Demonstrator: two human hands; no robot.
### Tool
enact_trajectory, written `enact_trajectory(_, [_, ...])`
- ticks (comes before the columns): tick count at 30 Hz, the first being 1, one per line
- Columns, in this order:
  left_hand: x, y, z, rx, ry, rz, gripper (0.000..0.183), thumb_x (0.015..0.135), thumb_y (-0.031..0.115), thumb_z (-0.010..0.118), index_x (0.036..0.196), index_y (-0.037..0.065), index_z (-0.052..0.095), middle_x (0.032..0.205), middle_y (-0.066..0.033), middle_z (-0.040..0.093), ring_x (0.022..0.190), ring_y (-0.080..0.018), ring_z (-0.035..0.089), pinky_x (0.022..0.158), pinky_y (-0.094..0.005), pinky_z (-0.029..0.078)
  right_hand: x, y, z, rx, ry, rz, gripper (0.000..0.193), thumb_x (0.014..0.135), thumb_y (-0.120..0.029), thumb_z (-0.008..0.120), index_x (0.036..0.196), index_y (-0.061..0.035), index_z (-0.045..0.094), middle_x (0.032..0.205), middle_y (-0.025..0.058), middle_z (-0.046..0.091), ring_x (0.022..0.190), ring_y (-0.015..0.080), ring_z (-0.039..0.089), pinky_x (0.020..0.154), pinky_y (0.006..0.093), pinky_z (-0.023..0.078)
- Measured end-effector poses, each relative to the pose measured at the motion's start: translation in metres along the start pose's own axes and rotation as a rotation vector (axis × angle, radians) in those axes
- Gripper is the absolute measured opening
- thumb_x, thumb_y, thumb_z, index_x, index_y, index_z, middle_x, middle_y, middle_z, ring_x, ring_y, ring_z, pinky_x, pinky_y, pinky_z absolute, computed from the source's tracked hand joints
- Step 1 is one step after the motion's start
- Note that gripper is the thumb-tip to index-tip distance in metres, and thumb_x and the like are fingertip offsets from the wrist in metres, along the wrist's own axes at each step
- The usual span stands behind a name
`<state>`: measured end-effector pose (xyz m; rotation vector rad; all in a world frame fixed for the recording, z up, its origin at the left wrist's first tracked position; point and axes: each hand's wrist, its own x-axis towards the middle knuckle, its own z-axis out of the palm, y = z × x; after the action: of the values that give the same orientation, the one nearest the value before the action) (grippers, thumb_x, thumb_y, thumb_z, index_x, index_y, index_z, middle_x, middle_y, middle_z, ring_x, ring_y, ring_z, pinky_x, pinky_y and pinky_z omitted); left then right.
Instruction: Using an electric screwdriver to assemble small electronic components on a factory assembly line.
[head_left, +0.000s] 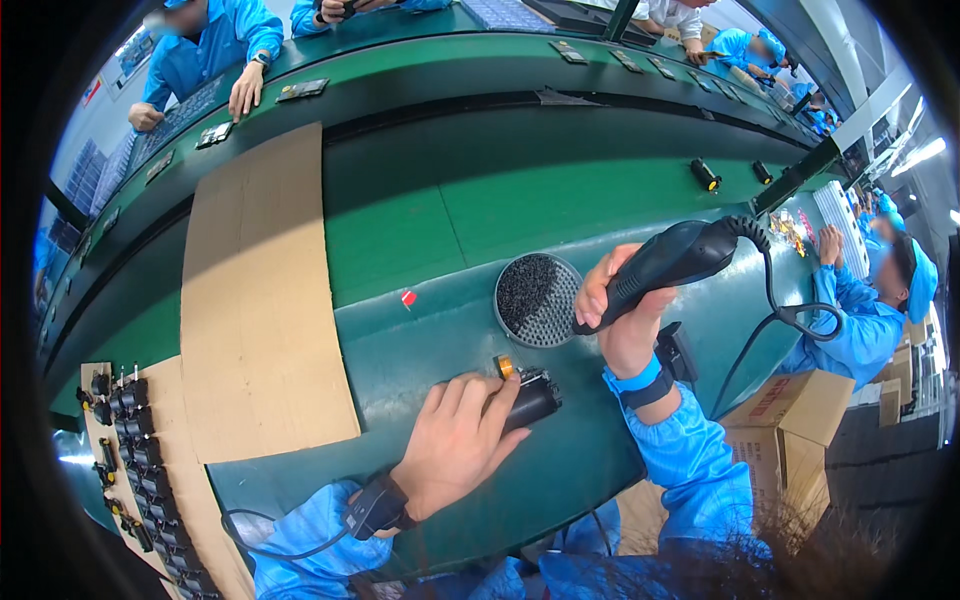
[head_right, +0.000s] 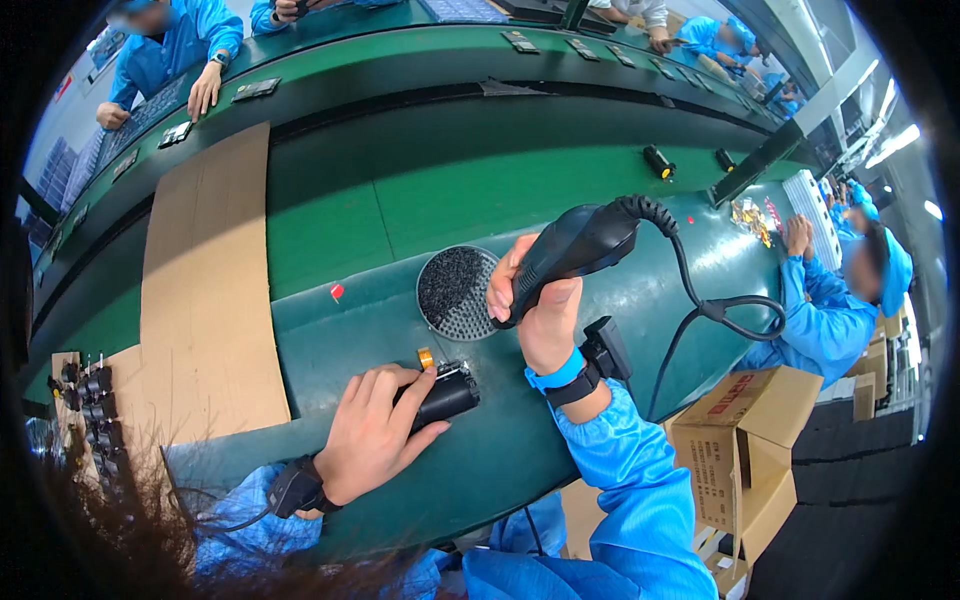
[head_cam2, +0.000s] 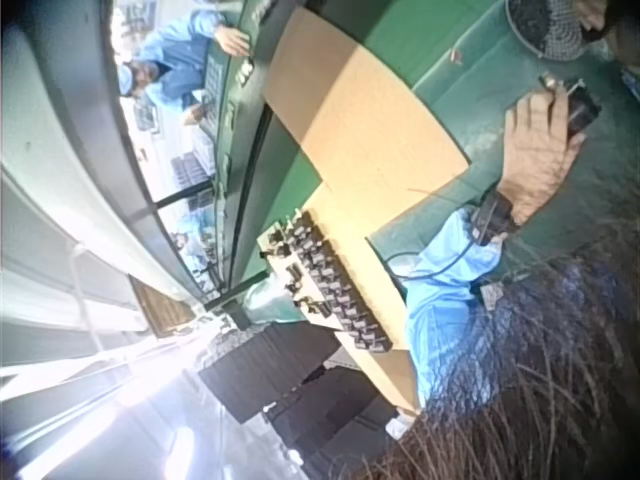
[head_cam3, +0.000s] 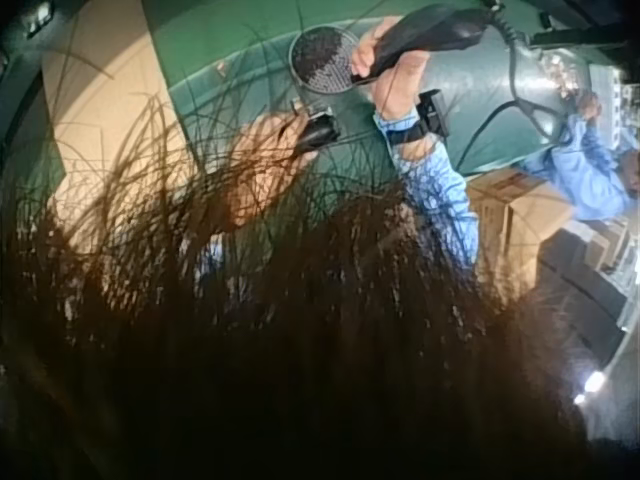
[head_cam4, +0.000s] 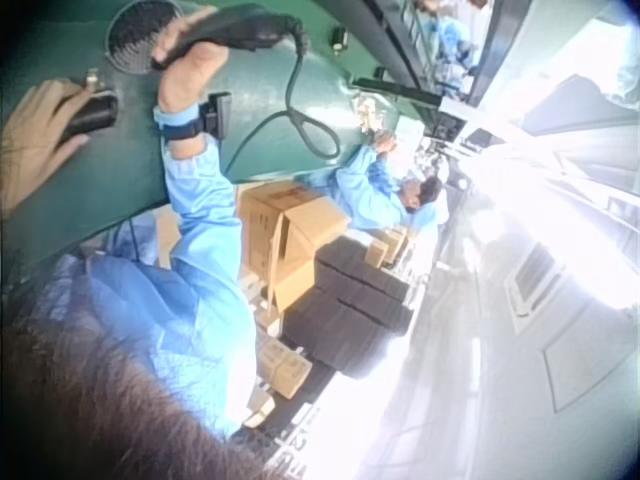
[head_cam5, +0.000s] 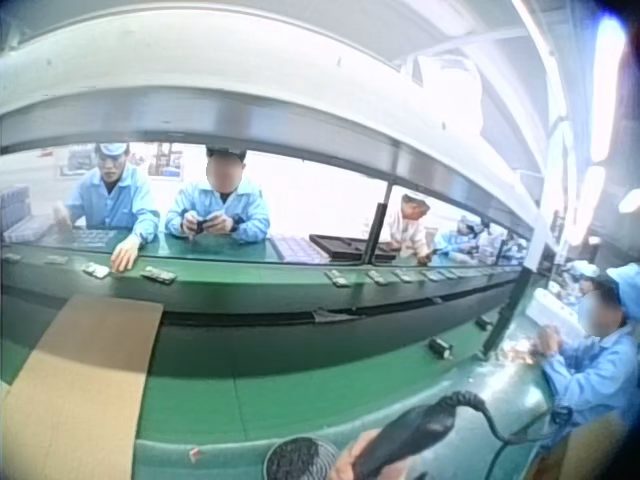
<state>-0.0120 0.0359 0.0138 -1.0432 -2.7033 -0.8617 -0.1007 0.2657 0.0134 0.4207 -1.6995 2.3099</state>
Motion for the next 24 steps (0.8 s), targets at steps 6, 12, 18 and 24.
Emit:
enact_trajectory(6, [-0.002, -0.002, 0.002, 0.003, 0.021, 0.005, 0.061, 0.082, 0.028, 0.080, 0.130, -0.001, 0.058, 0.113, -0.0125, 0.056, 0.105, -0.0299, 0.057, 0.083, -0.0400, 0.046, 0.000, -0.007, 0.002, 0.035, 0.072, -0.053, 0.082, 0.087, -0.085, 0.039, 0.116, -0.0093, 0.047, 0.064, 0.0010, 0.046, 0.049, 0.0130, 0.046, 0.047, 0.0290, 0.040])
enact_trajectory(12, [-0.003, -0.004, 0.002, -0.004, 0.031, 0.005, 0.060, 0.083, 0.029, 0.079, 0.131, -0.001, 0.058, 0.115, -0.0123, 0.057, 0.105, -0.0294, 0.057, 0.085, -0.0397, 0.046, -0.020, -0.034, 0.033, 0.287, 0.044, -0.072, 0.081, 0.086, -0.086, 0.040, 0.112, -0.0090, 0.044, 0.063, 0.0022, 0.046, 0.047, 0.0125, 0.045, 0.044, 0.0287, 0.042])
enact_trajectory(18, [-0.002, -0.005, 0.004, -0.019, 0.026, 0.000, 0.061, 0.083, 0.030, 0.078, 0.132, -0.001, 0.057, 0.116, -0.0125, 0.057, 0.106, -0.0293, 0.058, 0.086, -0.0402, 0.045, -0.035, -0.020, 0.045, 0.280, -0.057, -0.036, 0.085, 0.081, -0.088, 0.044, 0.110, -0.0079, 0.042, 0.064, 0.0053, 0.048, 0.048, 0.0138, 0.047, 0.046, 0.0294, 0.044])
enact_trajectory(24, [-0.003, -0.004, 0.003, -0.028, 0.015, -0.011, 0.060, 0.083, 0.030, 0.078, 0.131, -0.001, 0.057, 0.116, -0.0122, 0.058, 0.105, -0.0291, 0.057, 0.086, -0.0405, 0.045, -0.037, -0.014, 0.048, 0.280, -0.063, -0.012, 0.086, 0.081, -0.087, 0.044, 0.109, -0.0066, 0.043, 0.065, 0.0057, 0.049, 0.050, 0.0145, 0.049, 0.047, 0.0289, 0.045])
